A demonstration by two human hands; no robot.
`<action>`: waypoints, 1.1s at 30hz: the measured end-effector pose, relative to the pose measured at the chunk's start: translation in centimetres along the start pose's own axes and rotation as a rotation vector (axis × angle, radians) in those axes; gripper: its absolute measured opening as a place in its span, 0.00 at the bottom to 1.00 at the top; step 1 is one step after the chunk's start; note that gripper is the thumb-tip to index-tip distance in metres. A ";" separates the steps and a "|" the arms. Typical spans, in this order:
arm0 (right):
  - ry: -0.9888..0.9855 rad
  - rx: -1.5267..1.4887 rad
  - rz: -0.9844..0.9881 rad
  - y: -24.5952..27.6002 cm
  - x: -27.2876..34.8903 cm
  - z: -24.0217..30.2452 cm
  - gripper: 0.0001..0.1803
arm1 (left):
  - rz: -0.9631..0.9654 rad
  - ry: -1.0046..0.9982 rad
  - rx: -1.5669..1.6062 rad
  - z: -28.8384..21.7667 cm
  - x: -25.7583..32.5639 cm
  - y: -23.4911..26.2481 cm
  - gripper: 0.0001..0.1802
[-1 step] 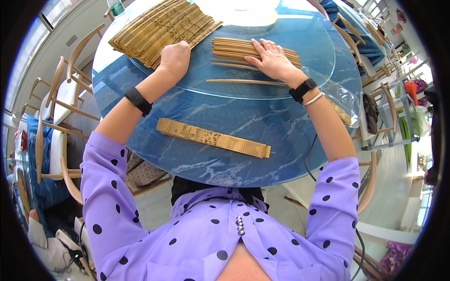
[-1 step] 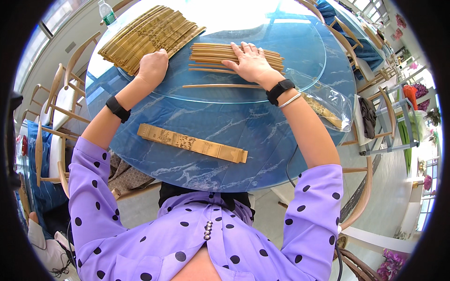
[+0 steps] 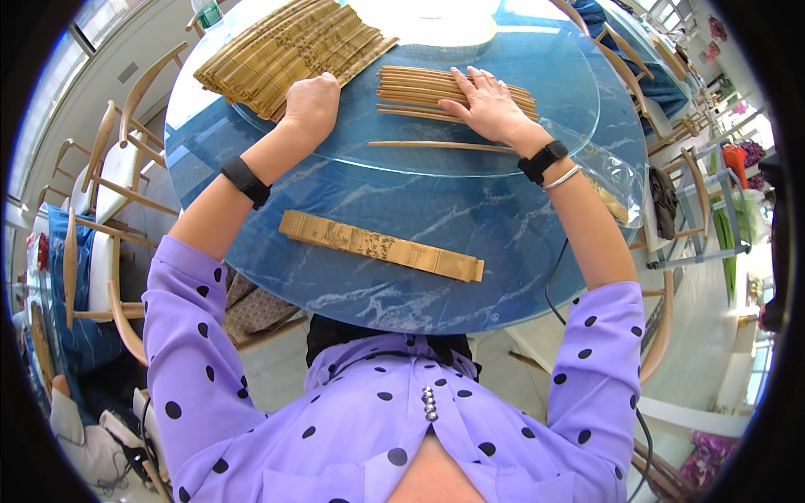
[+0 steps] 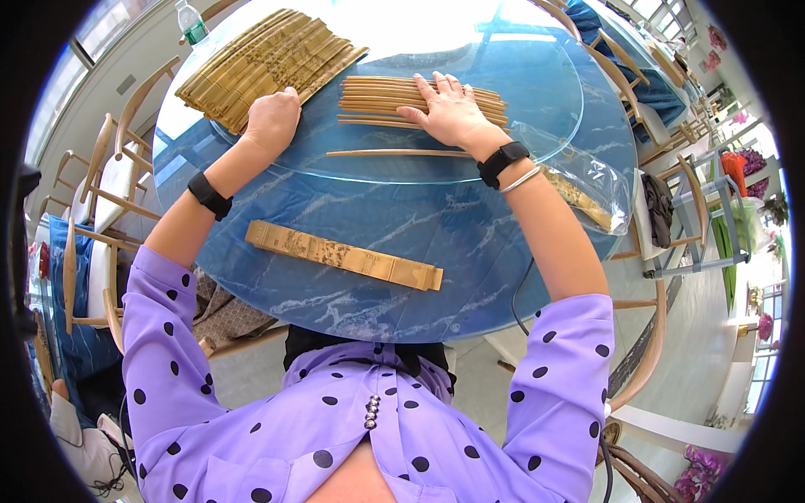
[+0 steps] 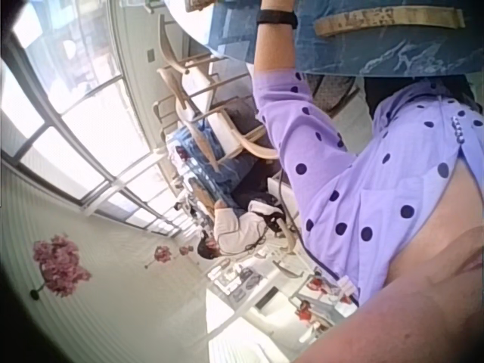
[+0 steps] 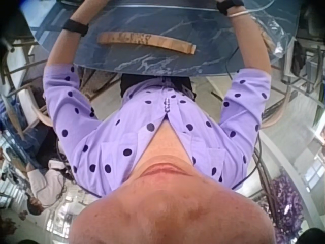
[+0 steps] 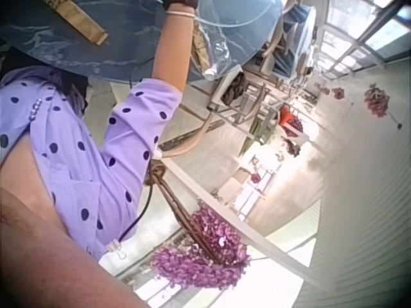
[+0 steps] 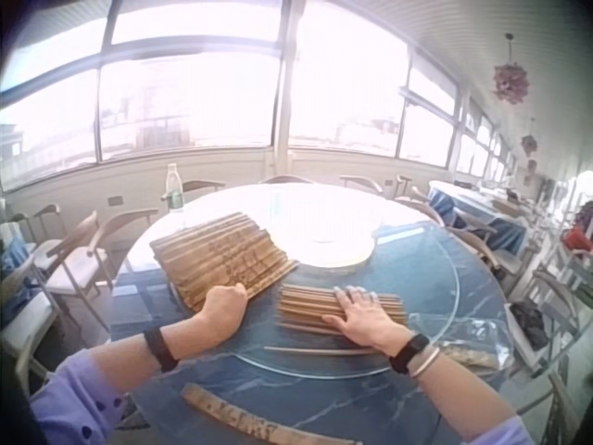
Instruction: The person repeatedly picks up flat bamboo strips and thin bamboo rods from a glass table, inserts the rods into slots on the strips, and places the assembled units back on the table. The process is repeated multiple times with different strips and rods.
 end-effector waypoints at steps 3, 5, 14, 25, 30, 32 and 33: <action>0.077 0.037 -0.167 2.3 1.1 0.6 0.44 | -0.007 -0.015 0.075 -0.3 1.2 1.9 0.11; 0.220 0.005 -0.277 4.6 2.5 2.6 0.37 | -0.058 -0.054 0.111 -0.8 3.1 4.0 0.13; 0.319 0.010 -0.251 6.1 5.7 7.8 0.23 | 0.241 -0.291 0.689 -10.1 18.1 9.3 0.14; 0.339 0.105 -0.276 4.5 6.8 8.3 0.12 | 0.001 -0.156 0.723 -11.7 23.4 7.7 0.25; 0.192 0.068 -0.314 7.2 8.4 8.1 0.10 | -0.137 -0.101 0.873 -11.1 24.0 8.8 0.27; 0.235 -0.075 -0.400 10.6 10.5 9.3 0.08 | -0.253 -0.007 0.972 -9.4 24.1 10.1 0.27; 0.277 -0.093 -0.442 13.0 12.2 10.7 0.07 | -0.394 0.033 1.074 -8.1 24.4 11.0 0.22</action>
Point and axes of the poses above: each hand's wrist, its own x-axis away from the middle knuckle, its own y-axis out of the back of the hand, z = x × y, the point moved 10 cm from there along -x, towards the middle knuckle, and after that the axes turned 5 degrees about x, right-handed, at the moved point
